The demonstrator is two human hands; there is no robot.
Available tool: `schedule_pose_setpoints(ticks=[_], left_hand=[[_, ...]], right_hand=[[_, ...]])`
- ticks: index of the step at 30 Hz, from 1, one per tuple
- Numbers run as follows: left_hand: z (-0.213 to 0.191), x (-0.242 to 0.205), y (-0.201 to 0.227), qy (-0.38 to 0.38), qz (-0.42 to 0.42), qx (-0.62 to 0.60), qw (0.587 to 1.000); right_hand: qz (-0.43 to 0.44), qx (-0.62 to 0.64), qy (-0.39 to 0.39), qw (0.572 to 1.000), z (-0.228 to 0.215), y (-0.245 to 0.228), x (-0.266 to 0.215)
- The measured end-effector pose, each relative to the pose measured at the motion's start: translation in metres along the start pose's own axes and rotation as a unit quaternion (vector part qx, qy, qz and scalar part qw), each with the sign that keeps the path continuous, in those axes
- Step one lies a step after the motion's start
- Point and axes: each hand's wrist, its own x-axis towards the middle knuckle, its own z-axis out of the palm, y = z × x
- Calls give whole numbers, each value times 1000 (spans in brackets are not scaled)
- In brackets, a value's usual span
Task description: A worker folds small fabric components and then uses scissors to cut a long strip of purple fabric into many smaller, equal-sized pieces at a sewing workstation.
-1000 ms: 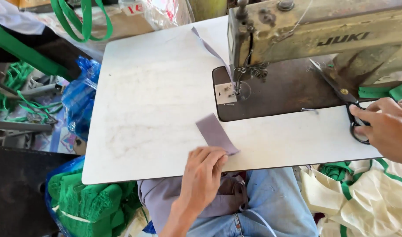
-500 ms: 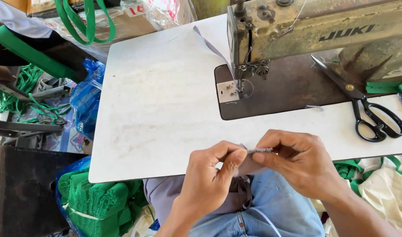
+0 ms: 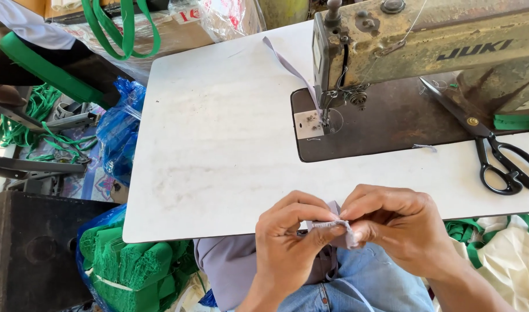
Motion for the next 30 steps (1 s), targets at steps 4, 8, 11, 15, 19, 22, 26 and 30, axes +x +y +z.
schedule_pose_setpoints(ticks=[4,8,11,15,19,22,26,30], left_hand=[[10,-2,0,61,70,63,994],[9,-5,2,60,41,35,997],[3,-8,8,13,-28,-64,997],[-7,-10,7,-33,-108,-125,986],[-11,-14,5,-44,-169,-199,964],[-12,-11,9,-50,-175,-180,967],[-11,-8,8,-47,-132,-157,978],[-10,-6,9,-64,-198,-180,962]], right_hand=[[-24,-54,38,998,7,-2,-2],[-69,-97,34,992,11,-8,1],[-50,-74,45,995,5,-6,-1],[-40,-152,61,986,7,-10,-3],[-51,-259,40,964,15,-18,-2],[-99,-313,22,944,19,-24,0],[-135,-357,5,924,20,-27,-3],[-27,-240,-1,970,11,-25,-9]])
